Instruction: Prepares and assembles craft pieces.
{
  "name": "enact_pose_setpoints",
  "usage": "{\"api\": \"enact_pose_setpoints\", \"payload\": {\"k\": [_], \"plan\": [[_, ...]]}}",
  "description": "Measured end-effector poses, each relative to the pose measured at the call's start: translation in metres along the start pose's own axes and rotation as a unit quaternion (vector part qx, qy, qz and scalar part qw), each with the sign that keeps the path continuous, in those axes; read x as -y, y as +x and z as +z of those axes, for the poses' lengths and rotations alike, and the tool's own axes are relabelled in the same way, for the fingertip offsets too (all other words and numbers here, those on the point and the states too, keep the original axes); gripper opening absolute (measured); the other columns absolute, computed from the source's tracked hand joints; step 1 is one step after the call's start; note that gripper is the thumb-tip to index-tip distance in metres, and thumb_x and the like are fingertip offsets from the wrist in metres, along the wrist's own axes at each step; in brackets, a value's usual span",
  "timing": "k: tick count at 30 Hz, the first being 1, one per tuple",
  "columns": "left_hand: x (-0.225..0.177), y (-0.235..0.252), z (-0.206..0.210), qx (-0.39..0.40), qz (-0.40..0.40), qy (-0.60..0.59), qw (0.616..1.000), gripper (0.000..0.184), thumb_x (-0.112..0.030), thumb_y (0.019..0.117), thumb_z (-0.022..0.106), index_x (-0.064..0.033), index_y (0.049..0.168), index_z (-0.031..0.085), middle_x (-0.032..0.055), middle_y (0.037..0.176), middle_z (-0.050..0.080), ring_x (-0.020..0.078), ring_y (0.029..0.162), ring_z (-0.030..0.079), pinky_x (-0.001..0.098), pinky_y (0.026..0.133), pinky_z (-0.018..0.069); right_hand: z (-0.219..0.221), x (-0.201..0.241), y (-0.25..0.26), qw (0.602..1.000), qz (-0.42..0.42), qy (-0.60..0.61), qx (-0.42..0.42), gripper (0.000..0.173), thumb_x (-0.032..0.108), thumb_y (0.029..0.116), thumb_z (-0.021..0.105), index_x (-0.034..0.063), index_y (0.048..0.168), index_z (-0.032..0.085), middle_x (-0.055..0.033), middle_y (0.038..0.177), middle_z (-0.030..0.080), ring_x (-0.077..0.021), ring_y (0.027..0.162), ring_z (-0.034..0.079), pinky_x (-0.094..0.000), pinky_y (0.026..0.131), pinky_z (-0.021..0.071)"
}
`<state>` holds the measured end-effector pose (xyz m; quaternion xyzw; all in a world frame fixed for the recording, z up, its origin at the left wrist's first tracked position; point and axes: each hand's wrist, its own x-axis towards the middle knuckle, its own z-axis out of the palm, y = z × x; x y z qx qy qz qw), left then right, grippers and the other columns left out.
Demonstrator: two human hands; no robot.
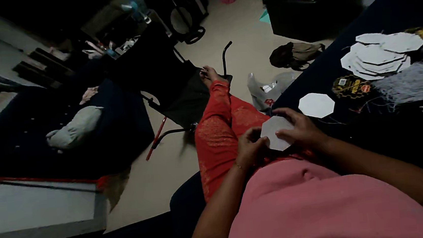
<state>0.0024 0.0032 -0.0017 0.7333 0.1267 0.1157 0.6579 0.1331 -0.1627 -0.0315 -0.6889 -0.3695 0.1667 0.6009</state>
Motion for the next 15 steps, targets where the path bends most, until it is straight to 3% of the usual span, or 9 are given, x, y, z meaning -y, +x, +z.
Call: {"api": "enact_pose_setpoints", "payload": {"k": [2,4,8,15], "plan": [[0.002,0.001,-0.001,-0.002,-0.014,-0.021,1.000,0.024,0.004,0.0919,0.061,0.0078,0.115,0.061,0.0067,0.101,0.069,0.0092,0.089,0.067,0.0278,0.082,0.0583,0.001,0.001,0.000,1.000,0.009,0.025,-0.001,0.047,0.009,0.0863,0.076,-0.0005,0.130,0.062,-0.0147,0.122,0.069,-0.0163,0.108,0.068,-0.0341,0.096,0.0563],[0.004,0.001,-0.003,-0.004,-0.032,-0.049,0.998,0.018,0.000,0.0958,0.057,0.0058,0.113,0.061,0.0041,0.097,0.067,0.0082,0.085,0.066,0.0272,0.080,0.0573,0.003,-0.002,0.000,0.999,0.004,0.033,-0.010,0.044,0.009,0.0853,0.075,-0.0004,0.127,0.064,-0.0136,0.119,0.070,-0.0144,0.105,0.069,-0.0330,0.094,0.0572],[0.004,0.002,-0.002,-0.017,-0.081,-0.091,0.992,0.015,-0.005,0.1034,0.050,0.0029,0.109,0.061,0.0025,0.092,0.065,0.0079,0.082,0.064,0.0271,0.077,0.0566,0.007,-0.004,-0.002,1.000,0.005,0.024,-0.008,0.045,0.009,0.0859,0.075,-0.0010,0.128,0.063,-0.0146,0.120,0.069,-0.0156,0.107,0.068,-0.0340,0.095,0.0565],[0.005,0.002,-0.002,0.013,-0.109,-0.132,0.985,0.019,-0.005,0.1054,0.042,0.0008,0.108,0.059,0.0004,0.088,0.066,0.0067,0.080,0.065,0.0266,0.077,0.0573,0.011,-0.001,-0.004,1.000,0.010,0.028,0.008,0.044,0.009,0.0862,0.075,-0.0001,0.128,0.063,-0.0130,0.119,0.070,-0.0135,0.105,0.069,-0.0321,0.094,0.0571]]}}
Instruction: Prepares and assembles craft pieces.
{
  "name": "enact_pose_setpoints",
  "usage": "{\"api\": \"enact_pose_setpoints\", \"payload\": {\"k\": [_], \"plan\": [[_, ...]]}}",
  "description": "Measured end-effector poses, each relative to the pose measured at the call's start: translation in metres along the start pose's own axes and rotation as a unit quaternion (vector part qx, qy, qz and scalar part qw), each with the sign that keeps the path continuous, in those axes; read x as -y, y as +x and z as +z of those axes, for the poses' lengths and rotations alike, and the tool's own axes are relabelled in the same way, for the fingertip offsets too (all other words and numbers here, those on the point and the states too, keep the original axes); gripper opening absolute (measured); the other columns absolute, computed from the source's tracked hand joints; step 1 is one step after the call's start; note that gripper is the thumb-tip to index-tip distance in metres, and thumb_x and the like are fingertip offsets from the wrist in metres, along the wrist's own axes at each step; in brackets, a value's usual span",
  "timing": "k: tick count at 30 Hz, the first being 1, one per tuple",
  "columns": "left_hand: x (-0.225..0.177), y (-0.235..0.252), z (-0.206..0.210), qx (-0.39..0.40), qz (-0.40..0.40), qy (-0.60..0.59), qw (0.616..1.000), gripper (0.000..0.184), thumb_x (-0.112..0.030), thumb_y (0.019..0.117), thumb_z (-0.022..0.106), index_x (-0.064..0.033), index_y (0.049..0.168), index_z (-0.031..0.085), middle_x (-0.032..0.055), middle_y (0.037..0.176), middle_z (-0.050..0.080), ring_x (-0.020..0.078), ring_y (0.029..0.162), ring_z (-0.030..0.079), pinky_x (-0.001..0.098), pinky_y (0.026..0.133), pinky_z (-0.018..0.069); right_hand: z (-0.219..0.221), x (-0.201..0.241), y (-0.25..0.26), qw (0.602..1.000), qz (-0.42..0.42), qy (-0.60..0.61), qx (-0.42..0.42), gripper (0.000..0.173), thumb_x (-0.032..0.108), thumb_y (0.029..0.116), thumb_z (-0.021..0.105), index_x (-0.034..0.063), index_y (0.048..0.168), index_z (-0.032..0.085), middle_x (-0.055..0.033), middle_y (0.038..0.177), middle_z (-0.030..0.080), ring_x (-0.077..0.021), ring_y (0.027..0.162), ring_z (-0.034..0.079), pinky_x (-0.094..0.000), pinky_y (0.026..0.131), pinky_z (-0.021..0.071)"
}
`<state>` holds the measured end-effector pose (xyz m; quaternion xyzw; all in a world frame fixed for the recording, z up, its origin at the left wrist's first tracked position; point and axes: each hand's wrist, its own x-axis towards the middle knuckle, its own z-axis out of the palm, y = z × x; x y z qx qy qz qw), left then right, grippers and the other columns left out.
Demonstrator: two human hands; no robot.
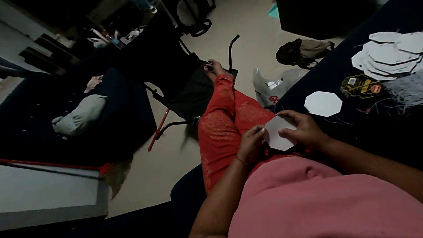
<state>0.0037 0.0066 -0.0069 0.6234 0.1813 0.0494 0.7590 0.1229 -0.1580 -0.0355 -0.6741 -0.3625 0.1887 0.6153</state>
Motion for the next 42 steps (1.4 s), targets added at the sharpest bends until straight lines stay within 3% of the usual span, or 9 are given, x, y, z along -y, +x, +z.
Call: {"api": "enact_pose_setpoints", "payload": {"k": [5,12,22,29,37,42], "plan": [[0.0015,-0.0004,-0.0005,0.008,-0.005,-0.029,1.000,0.019,-0.003,0.1042,0.041,-0.0017,0.101,0.059,0.0011,0.085,0.067,0.0092,0.079,0.066,0.0289,0.076,0.0581,-0.0003,-0.0009,-0.0001,1.000,0.003,-0.013,0.003,0.044,0.008,0.0864,0.075,-0.0002,0.128,0.063,-0.0140,0.120,0.069,-0.0150,0.106,0.068,-0.0339,0.095,0.0563],[0.0045,0.0027,-0.0036,0.003,-0.016,0.026,1.000,0.019,-0.007,0.1062,0.043,0.0034,0.110,0.059,0.0035,0.092,0.066,0.0102,0.083,0.066,0.0307,0.079,0.0576,0.0019,0.0006,-0.0021,0.999,-0.001,-0.040,-0.010,0.042,0.007,0.0865,0.074,0.0002,0.127,0.064,-0.0147,0.119,0.070,-0.0171,0.106,0.069,-0.0364,0.094,0.0565],[0.0062,0.0031,-0.0065,0.027,-0.028,-0.013,0.999,0.023,-0.006,0.1050,0.040,-0.0054,0.095,0.060,-0.0040,0.076,0.062,0.0041,0.069,0.060,0.0232,0.068,0.0535,0.0008,-0.0012,-0.0019,0.999,0.000,-0.034,0.002,0.043,0.009,0.0873,0.074,0.0003,0.128,0.064,-0.0148,0.122,0.069,-0.0167,0.108,0.068,-0.0360,0.096,0.0557],[0.0068,0.0043,-0.0054,0.009,-0.028,-0.011,1.000,0.019,-0.007,0.1069,0.042,-0.0018,0.104,0.059,-0.0009,0.083,0.064,0.0065,0.075,0.063,0.0256,0.072,0.0558,0.0002,0.0005,-0.0028,0.999,0.004,-0.037,0.001,0.044,0.009,0.0872,0.074,0.0005,0.129,0.064,-0.0158,0.122,0.069,-0.0183,0.109,0.068,-0.0379,0.097,0.0558],[0.0034,0.0006,-0.0037,0.020,-0.044,-0.021,0.999,0.019,-0.005,0.1064,0.039,-0.0019,0.102,0.058,0.0002,0.085,0.066,0.0087,0.079,0.066,0.0290,0.076,0.0581,0.0039,-0.0001,-0.0051,0.997,-0.024,-0.068,-0.005,0.044,0.009,0.0879,0.073,-0.0015,0.129,0.064,-0.0180,0.123,0.069,-0.0213,0.111,0.068,-0.0398,0.099,0.0547],[0.0078,0.0031,-0.0080,0.023,-0.012,0.064,0.998,0.017,-0.007,0.1057,0.043,0.0020,0.104,0.058,-0.0001,0.085,0.063,0.0056,0.077,0.062,0.0258,0.075,0.0551,0.0054,-0.0016,-0.0064,0.996,-0.026,-0.085,-0.006,0.044,0.007,0.0880,0.073,-0.0018,0.130,0.064,-0.0187,0.123,0.069,-0.0233,0.112,0.068,-0.0418,0.099,0.0544]]}}
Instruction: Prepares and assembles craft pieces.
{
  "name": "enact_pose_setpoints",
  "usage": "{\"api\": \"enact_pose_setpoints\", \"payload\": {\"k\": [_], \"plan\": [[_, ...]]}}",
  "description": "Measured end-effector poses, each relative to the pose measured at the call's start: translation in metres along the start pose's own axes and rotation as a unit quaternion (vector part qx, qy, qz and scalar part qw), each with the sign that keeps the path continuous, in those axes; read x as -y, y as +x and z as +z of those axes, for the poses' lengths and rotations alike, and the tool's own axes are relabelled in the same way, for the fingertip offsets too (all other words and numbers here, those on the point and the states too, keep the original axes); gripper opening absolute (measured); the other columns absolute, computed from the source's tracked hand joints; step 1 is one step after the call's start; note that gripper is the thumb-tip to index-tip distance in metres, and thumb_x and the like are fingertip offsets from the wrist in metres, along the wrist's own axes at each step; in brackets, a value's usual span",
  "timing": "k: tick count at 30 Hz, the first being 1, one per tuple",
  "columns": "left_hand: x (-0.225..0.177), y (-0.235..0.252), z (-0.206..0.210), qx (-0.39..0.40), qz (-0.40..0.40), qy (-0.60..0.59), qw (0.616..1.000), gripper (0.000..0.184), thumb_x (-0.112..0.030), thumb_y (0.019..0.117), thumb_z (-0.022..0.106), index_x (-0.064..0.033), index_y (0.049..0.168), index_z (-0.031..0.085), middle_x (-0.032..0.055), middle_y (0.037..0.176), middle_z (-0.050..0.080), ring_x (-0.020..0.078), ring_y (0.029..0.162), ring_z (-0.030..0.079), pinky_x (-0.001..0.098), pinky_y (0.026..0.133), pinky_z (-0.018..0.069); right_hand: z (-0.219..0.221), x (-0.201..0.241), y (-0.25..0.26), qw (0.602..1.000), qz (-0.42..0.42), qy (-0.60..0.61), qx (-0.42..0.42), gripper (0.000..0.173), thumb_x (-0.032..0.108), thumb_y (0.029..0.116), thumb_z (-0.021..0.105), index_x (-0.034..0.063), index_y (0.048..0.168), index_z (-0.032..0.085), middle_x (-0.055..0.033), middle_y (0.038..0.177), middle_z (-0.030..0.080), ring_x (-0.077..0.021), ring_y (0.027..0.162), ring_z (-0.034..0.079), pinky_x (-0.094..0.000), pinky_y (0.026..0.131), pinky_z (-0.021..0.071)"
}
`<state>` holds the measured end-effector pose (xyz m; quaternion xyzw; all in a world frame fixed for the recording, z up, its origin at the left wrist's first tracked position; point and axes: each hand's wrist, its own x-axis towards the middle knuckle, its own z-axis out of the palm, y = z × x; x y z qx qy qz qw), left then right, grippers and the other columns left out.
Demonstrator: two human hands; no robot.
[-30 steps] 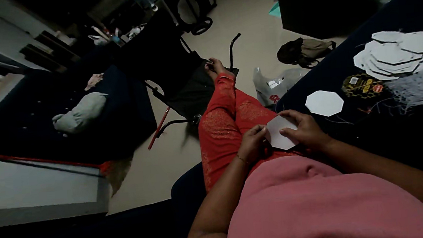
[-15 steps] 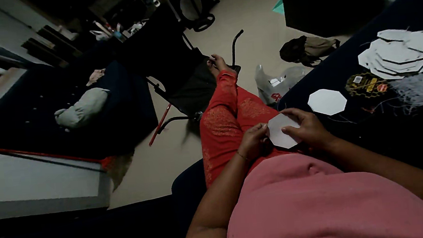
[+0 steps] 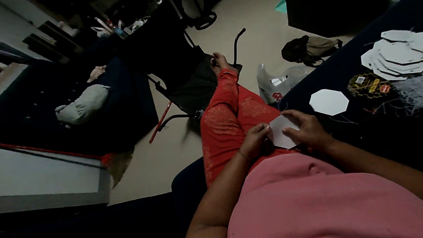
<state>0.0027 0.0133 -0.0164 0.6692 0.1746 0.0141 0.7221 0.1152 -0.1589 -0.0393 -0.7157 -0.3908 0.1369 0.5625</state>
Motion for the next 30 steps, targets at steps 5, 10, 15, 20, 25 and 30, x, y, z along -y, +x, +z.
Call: {"api": "enact_pose_setpoints", "payload": {"k": [5,10,15,20,25,30], "plan": [[-0.010,-0.003,0.001,0.001,0.025,0.247,0.969,0.024,-0.010,0.1058,0.048,0.0105,0.114,0.057,0.0144,0.098,0.062,0.0131,0.088,0.060,0.0301,0.084,0.0519,0.001,-0.003,-0.001,1.000,-0.004,-0.005,-0.001,0.043,0.004,0.0870,0.072,-0.0020,0.129,0.064,-0.0192,0.123,0.069,-0.0254,0.113,0.068,-0.0442,0.100,0.0541],[-0.005,-0.004,-0.001,0.003,0.040,0.189,0.981,0.016,-0.007,0.1009,0.056,0.0075,0.107,0.059,0.0064,0.088,0.062,0.0065,0.076,0.060,0.0245,0.073,0.0531,0.002,-0.006,-0.002,1.000,-0.025,-0.010,-0.009,0.041,0.004,0.0876,0.071,-0.0016,0.128,0.065,-0.0189,0.123,0.069,-0.0245,0.113,0.068,-0.0433,0.099,0.0546],[-0.007,-0.004,-0.002,-0.002,0.018,0.129,0.992,0.009,-0.004,0.0983,0.058,0.0037,0.102,0.060,0.0004,0.084,0.059,0.0031,0.072,0.056,0.0210,0.068,0.0497,0.003,-0.010,-0.001,0.999,-0.035,-0.002,-0.014,0.041,0.005,0.0878,0.071,-0.0014,0.128,0.066,-0.0188,0.124,0.069,-0.0244,0.113,0.068,-0.0428,0.099,0.0547],[-0.008,-0.004,-0.002,-0.003,0.017,0.158,0.987,0.014,-0.001,0.0973,0.057,0.0073,0.108,0.060,0.0044,0.089,0.063,0.0038,0.074,0.059,0.0216,0.070,0.0513,0.002,-0.010,-0.001,1.000,-0.011,0.017,-0.014,0.043,0.007,0.0873,0.072,-0.0009,0.129,0.065,-0.0177,0.124,0.069,-0.0219,0.113,0.068,-0.0410,0.099,0.0545],[-0.005,-0.003,-0.002,-0.010,0.033,0.107,0.994,0.017,-0.003,0.0997,0.055,0.0071,0.113,0.058,0.0038,0.090,0.062,0.0052,0.075,0.059,0.0232,0.071,0.0528,0.001,-0.007,0.001,0.998,0.016,0.050,-0.016,0.043,0.010,0.0885,0.071,-0.0010,0.129,0.063,-0.0167,0.121,0.069,-0.0192,0.109,0.068,-0.0381,0.096,0.0563],[-0.008,-0.006,0.003,-0.059,0.108,0.099,0.987,0.013,0.000,0.0978,0.056,0.0071,0.107,0.063,0.0039,0.094,0.066,0.0036,0.082,0.062,0.0221,0.077,0.0535,-0.001,-0.003,0.001,0.999,-0.016,-0.035,-0.013,0.042,0.016,0.0894,0.073,-0.0037,0.125,0.065,-0.0215,0.120,0.067,-0.0296,0.109,0.067,-0.0482,0.095,0.0547]]}}
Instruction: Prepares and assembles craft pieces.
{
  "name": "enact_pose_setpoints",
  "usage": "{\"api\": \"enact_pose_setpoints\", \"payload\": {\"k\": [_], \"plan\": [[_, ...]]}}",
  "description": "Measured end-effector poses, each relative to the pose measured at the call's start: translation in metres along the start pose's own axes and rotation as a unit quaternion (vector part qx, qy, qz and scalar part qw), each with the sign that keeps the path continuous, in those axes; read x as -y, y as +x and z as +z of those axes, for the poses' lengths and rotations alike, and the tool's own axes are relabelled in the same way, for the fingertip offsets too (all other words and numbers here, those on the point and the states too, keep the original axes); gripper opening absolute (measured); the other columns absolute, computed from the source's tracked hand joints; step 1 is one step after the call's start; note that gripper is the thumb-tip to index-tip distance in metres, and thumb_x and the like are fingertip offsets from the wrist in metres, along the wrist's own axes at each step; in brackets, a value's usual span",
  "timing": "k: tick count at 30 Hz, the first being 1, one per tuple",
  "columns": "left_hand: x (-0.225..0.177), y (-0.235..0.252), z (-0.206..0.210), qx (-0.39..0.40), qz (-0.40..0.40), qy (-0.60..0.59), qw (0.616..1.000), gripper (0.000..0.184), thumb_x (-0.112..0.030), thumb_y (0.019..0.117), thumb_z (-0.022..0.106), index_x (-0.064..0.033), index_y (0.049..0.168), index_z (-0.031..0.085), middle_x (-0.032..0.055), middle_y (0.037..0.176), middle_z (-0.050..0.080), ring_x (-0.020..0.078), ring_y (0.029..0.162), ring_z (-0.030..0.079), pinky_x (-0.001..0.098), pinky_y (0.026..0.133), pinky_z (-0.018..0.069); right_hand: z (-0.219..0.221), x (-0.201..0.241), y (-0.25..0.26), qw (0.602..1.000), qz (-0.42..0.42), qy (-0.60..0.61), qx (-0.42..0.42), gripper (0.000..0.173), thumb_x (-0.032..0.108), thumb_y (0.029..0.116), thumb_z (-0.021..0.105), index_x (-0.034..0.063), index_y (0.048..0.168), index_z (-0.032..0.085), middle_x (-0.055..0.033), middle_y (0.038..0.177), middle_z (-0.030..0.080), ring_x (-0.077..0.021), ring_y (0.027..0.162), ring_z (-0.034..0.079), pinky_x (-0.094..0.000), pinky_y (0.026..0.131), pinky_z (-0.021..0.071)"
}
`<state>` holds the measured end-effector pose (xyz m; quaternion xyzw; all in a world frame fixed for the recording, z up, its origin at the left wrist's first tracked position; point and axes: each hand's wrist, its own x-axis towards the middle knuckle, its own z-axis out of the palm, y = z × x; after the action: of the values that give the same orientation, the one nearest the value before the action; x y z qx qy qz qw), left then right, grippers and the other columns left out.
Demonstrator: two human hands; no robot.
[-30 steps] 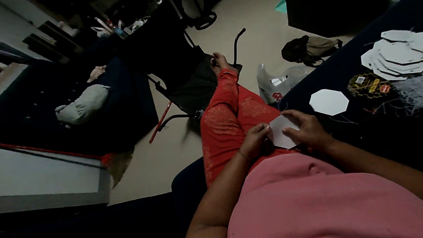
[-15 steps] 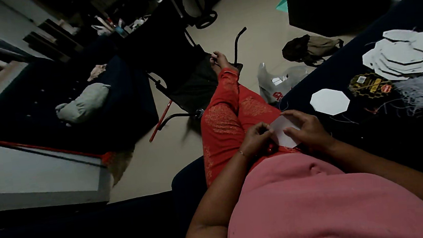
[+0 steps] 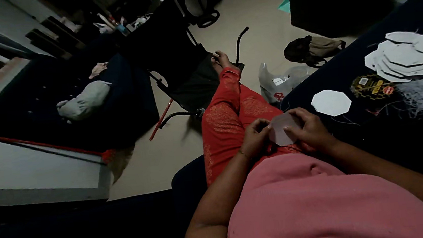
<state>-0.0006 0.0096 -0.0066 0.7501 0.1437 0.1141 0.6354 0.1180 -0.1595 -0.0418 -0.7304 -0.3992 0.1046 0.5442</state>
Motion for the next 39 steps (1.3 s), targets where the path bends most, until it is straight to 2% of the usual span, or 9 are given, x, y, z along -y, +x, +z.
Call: {"api": "enact_pose_setpoints", "payload": {"k": [2,6,9,13,18,26,32,36,39], "plan": [[-0.001,0.000,0.000,0.008,0.023,0.035,0.999,0.017,0.000,0.0973,0.058,0.0089,0.110,0.064,0.0080,0.098,0.068,0.0057,0.088,0.065,0.0243,0.084,0.0553,0.000,0.004,0.001,0.998,-0.048,-0.035,-0.002,0.042,0.014,0.0891,0.074,-0.0034,0.127,0.065,-0.0226,0.125,0.065,-0.0341,0.117,0.063,-0.0508,0.101,0.0517],[-0.002,-0.001,0.002,0.027,0.042,0.019,0.999,0.016,-0.001,0.0964,0.059,0.0083,0.108,0.065,0.0056,0.096,0.068,0.0045,0.087,0.064,0.0239,0.084,0.0552,0.004,0.015,0.003,0.995,-0.088,-0.039,0.007,0.028,0.012,0.0960,0.065,-0.0019,0.120,0.070,-0.0188,0.116,0.071,-0.0298,0.108,0.069,-0.0478,0.096,0.0548],[0.001,-0.001,0.002,0.033,0.026,-0.079,0.996,0.012,0.000,0.0959,0.057,0.0043,0.105,0.063,0.0006,0.094,0.066,0.0047,0.088,0.063,0.0258,0.085,0.0549,0.006,0.015,0.004,0.997,-0.072,0.007,0.012,0.024,0.011,0.0977,0.063,-0.0010,0.117,0.070,-0.0157,0.112,0.071,-0.0203,0.102,0.070,-0.0381,0.092,0.0575],[0.001,-0.002,0.001,0.066,-0.030,-0.164,0.984,0.012,-0.003,0.0995,0.050,-0.0004,0.104,0.060,-0.0006,0.091,0.066,0.0068,0.085,0.065,0.0287,0.083,0.0567,0.007,0.016,0.003,0.998,-0.052,0.029,0.011,0.023,0.009,0.0960,0.065,-0.0007,0.115,0.071,-0.0152,0.112,0.071,-0.0183,0.102,0.070,-0.0359,0.092,0.0566],[0.010,0.001,-0.002,0.101,-0.025,-0.196,0.975,0.017,-0.005,0.1014,0.045,-0.0030,0.104,0.061,-0.0020,0.091,0.068,0.0062,0.085,0.066,0.0289,0.083,0.0565,0.009,0.017,0.004,0.998,-0.055,0.031,0.017,0.023,0.010,0.0957,0.064,-0.0004,0.115,0.070,-0.0147,0.111,0.071,-0.0173,0.101,0.069,-0.0346,0.091,0.0565],[0.008,0.003,-0.003,0.098,-0.008,-0.099,0.990,0.011,-0.005,0.1005,0.049,0.0003,0.102,0.059,-0.0023,0.090,0.062,0.0038,0.086,0.062,0.0266,0.084,0.0538,0.013,0.016,0.002,0.998,-0.067,0.007,0.018,0.022,0.009,0.0954,0.064,-0.0014,0.114,0.070,-0.0167,0.111,0.071,-0.0222,0.102,0.070,-0.0394,0.092,0.0567],[0.002,0.001,-0.001,0.085,-0.003,-0.024,0.996,0.011,0.002,0.0943,0.059,0.0065,0.104,0.058,0.0020,0.091,0.061,0.0039,0.084,0.060,0.0241,0.081,0.0530,0.015,0.018,0.001,0.996,-0.085,-0.002,0.002,0.020,0.007,0.0947,0.063,-0.0005,0.111,0.070,-0.0147,0.108,0.072,-0.0207,0.100,0.070,-0.0369,0.090,0.0574],[0.000,-0.002,-0.001,0.045,-0.024,-0.034,0.998,0.011,0.002,0.0941,0.060,0.0049,0.104,0.057,0.0020,0.090,0.060,0.0046,0.083,0.060,0.0247,0.080,0.0535,0.012,0.015,0.003,0.999,-0.051,0.016,-0.002,0.037,0.010,0.0922,0.068,-0.0036,0.127,0.065,-0.0209,0.121,0.068,-0.0281,0.110,0.067,-0.0441,0.097,0.0549],[0.000,-0.004,-0.003,-0.030,-0.028,-0.089,0.995,0.012,0.005,0.0931,0.059,0.0032,0.105,0.055,0.0021,0.092,0.060,0.0062,0.083,0.062,0.0264,0.079,0.0557,0.006,0.005,0.005,0.995,0.035,0.098,0.002,0.050,0.008,0.0854,0.071,-0.0016,0.133,0.058,-0.0152,0.118,0.068,-0.0181,0.102,0.069,-0.0362,0.089,0.0590]]}}
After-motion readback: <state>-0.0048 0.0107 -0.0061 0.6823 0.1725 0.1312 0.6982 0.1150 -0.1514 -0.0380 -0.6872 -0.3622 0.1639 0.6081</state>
